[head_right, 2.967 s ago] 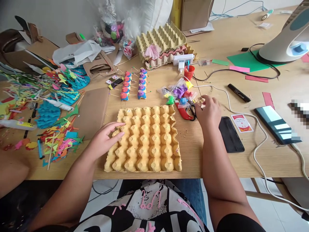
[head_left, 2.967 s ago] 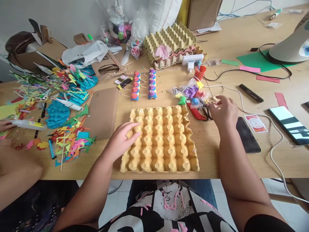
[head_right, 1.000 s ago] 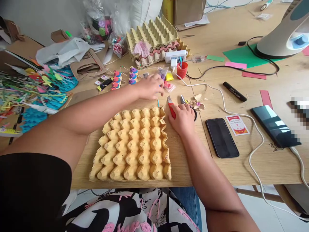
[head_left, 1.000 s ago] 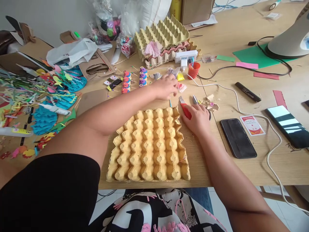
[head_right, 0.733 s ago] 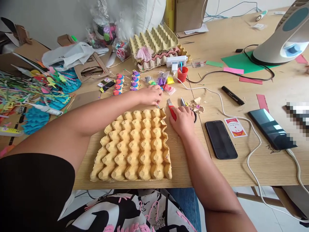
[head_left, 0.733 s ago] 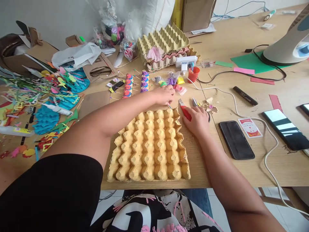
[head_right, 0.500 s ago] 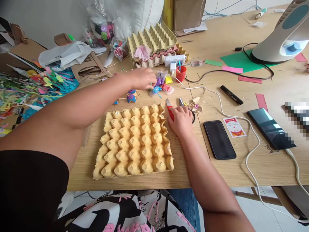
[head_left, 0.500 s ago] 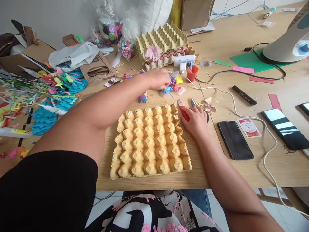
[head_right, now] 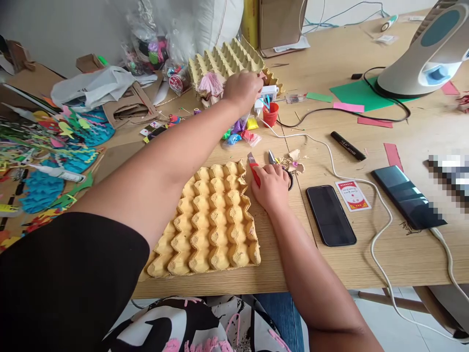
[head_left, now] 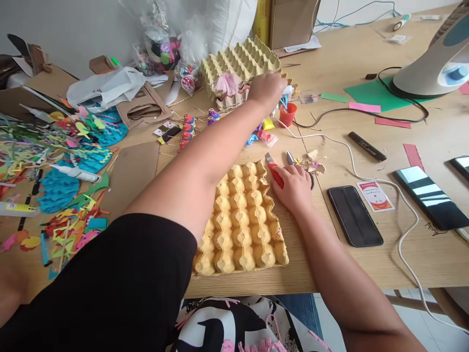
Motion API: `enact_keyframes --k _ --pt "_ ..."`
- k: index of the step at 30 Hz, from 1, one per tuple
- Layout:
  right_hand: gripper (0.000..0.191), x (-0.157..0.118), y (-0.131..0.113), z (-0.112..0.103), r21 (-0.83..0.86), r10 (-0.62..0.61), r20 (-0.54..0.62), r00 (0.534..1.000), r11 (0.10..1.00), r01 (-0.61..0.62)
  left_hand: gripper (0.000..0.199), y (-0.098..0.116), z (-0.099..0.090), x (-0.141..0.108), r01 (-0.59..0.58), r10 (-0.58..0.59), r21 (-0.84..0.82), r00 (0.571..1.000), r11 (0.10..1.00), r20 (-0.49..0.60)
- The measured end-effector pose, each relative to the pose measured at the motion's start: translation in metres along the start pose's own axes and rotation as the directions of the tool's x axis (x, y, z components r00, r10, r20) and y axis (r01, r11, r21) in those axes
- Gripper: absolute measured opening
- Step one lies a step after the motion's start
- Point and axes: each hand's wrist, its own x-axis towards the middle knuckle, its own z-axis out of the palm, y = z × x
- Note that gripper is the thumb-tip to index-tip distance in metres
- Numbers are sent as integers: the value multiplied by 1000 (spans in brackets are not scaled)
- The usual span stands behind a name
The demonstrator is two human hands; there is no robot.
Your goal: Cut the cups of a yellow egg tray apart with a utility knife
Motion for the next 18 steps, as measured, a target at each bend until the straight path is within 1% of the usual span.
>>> enact_keyframes --k 2,3,5,7,8,10,12,14,16,18 --pt "41 0 1 1 -5 -1 9 1000 1000 1 44 10 -5 2 119 -117 30 991 992 -71" --pt "42 0 1 1 -11 1 14 1000 1000 0 40 13 -7 1 149 -146 20 983 989 -110" --pt "44 0 1 1 -25 7 26 1000 1000 -6 30 18 -12 -10 100 -101 -20 984 995 -146" --pt "46 1 0 1 -33 14 38 999 999 -13 34 23 -17 -33 16 -20 -33 993 999 -113" --pt "47 1 -1 0 -33 15 44 999 999 -14 37 27 -19 -49 -14 12 -30 998 999 -67" --pt "46 1 -2 -2 -27 12 48 999 1000 -11 36 34 -27 -88 -45 45 -43 999 998 -6" --pt "45 1 -3 -3 -13 9 32 999 1000 -9 37 40 -39 -133 -92 94 -28 994 995 60" --pt "45 2 -2 -3 6 6 6 1000 1000 -6 40 41 -54 -180 -126 123 9 982 992 144" --pt "46 3 -1 -3 29 -2 -22 1000 1000 3 41 36 -69 -225 -128 123 17 976 992 178" --pt "47 4 0 -3 53 -16 -51 999 998 18 40 23 -80 -268 -84 89 -41 982 996 168"
